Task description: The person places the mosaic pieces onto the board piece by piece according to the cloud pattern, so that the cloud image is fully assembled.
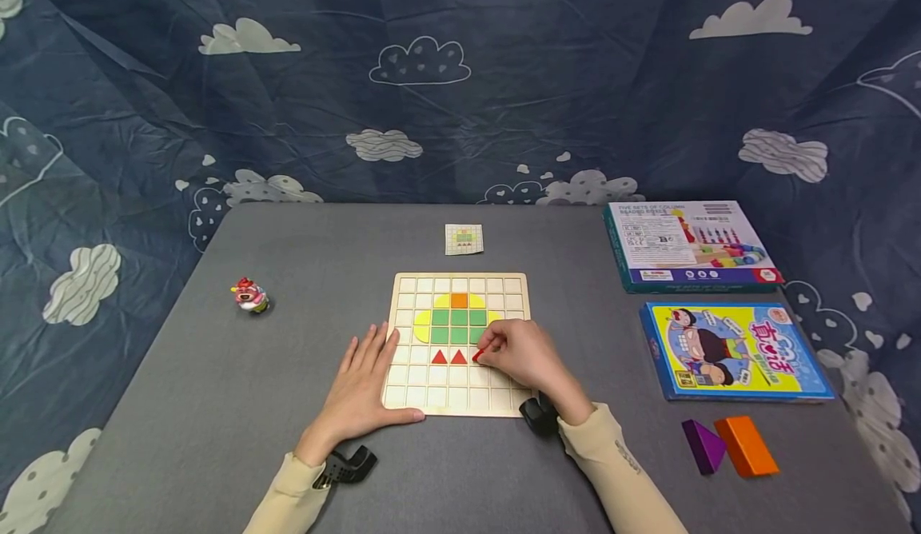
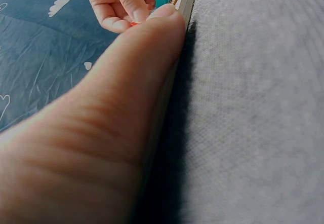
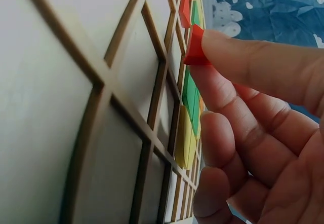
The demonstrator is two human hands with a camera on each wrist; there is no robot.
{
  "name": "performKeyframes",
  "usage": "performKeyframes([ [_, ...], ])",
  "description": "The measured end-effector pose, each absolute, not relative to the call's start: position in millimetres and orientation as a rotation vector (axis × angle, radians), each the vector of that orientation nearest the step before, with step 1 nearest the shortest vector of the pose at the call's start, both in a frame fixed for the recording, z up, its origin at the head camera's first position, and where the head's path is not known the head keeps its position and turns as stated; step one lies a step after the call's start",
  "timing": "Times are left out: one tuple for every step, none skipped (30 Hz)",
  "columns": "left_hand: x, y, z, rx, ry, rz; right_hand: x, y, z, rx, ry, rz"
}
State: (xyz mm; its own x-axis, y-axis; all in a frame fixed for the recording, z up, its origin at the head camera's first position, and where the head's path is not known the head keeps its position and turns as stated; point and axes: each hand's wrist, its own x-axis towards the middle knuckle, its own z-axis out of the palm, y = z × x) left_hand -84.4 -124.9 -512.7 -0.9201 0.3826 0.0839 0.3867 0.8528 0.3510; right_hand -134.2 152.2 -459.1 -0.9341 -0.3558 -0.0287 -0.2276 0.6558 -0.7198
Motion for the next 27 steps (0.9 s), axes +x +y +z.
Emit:
performKeyframes([
  [-84.4,-124.9,-512.7,-0.625,-3.014,-0.572,-134.5,151.6,-459.5,-0.479,2.700,-1.136],
  [-84.4,-124.9,-512.7,-0.624,-3.014,-0.570,-134.7,150.9,-459.8,-0.476,2.697,-1.128],
  [-84.4,-124.9,-512.7,-0.623,-3.015,-0.569,-135.0,150.4,-460.5,-0.473,2.694,-1.119],
  [-84.5,-124.9,-512.7,-0.620,-3.022,-0.567,-135.1,149.8,-460.9,-0.475,2.692,-1.110],
  [-84.4,-124.9,-512.8,-0.619,-3.023,-0.565,-135.1,149.2,-461.3,-0.471,2.689,-1.101],
  [-84.4,-124.8,-512.8,-0.618,-3.024,-0.562,-135.1,148.9,-461.7,-0.475,2.689,-1.094],
  [-84.3,-124.7,-512.8,-0.617,-3.024,-0.564,-135.1,148.2,-461.7,-0.473,2.688,-1.088],
  [-84.3,-124.7,-512.7,-0.617,-3.023,-0.565,-135.1,147.7,-461.9,-0.473,2.690,-1.083],
  [-84.3,-124.6,-512.8,-0.616,-3.023,-0.566,-135.2,147.5,-462.0,-0.474,2.692,-1.083],
  [-84.3,-124.6,-512.8,-0.616,-3.024,-0.565,-135.1,147.2,-462.0,-0.477,2.694,-1.082],
  [-84.2,-124.6,-512.8,-0.617,-3.024,-0.566,-135.1,146.9,-461.9,-0.476,2.696,-1.080],
  [-84.3,-124.6,-512.9,-0.616,-3.025,-0.565,-135.1,146.6,-461.8,-0.475,2.699,-1.079],
  [-84.4,-124.6,-512.8,-0.616,-3.026,-0.564,-135.1,146.3,-461.7,-0.470,2.703,-1.075],
  [-84.5,-124.6,-512.8,-0.616,-3.027,-0.562,-135.2,146.0,-461.6,-0.465,2.710,-1.069],
  [-84.6,-124.7,-512.9,-0.617,-3.027,-0.561,-135.2,145.8,-461.6,-0.460,2.717,-1.061],
  [-84.6,-124.7,-512.8,-0.617,-3.028,-0.559,-135.2,145.5,-461.6,-0.452,2.726,-1.051],
  [-84.6,-124.8,-512.7,-0.617,-3.027,-0.559,-135.0,145.1,-461.3,-0.444,2.734,-1.042],
  [-84.7,-124.8,-512.7,-0.617,-3.027,-0.558,-135.0,144.9,-461.4,-0.436,2.745,-1.032],
  [-84.8,-124.8,-512.6,-0.616,-3.027,-0.560,-134.9,144.6,-461.3,-0.429,2.756,-1.020],
  [-84.8,-124.8,-512.5,-0.616,-3.027,-0.561,-134.8,144.4,-461.3,-0.422,2.766,-1.010],
  [-84.8,-124.8,-512.3,-0.614,-3.027,-0.563,-134.8,144.3,-461.3,-0.416,2.775,-1.000],
  [-84.9,-124.8,-512.1,-0.613,-3.028,-0.564,-134.7,144.1,-461.2,-0.412,2.783,-0.993],
  [-84.9,-124.8,-512.0,-0.613,-3.028,-0.565,-134.6,144.0,-461.1,-0.411,2.790,-0.987],
  [-84.8,-124.8,-511.9,-0.613,-3.029,-0.566,-134.6,143.9,-461.1,-0.410,2.796,-0.981],
  [-84.8,-124.8,-511.8,-0.613,-3.031,-0.566,-134.6,143.8,-461.2,-0.409,2.799,-0.978],
  [-84.6,-124.8,-511.7,-0.613,-3.032,-0.566,-134.6,143.8,-461.4,-0.407,2.802,-0.975],
  [-84.5,-124.8,-511.7,-0.614,-3.033,-0.567,-134.6,143.7,-461.6,-0.405,2.803,-0.972],
])
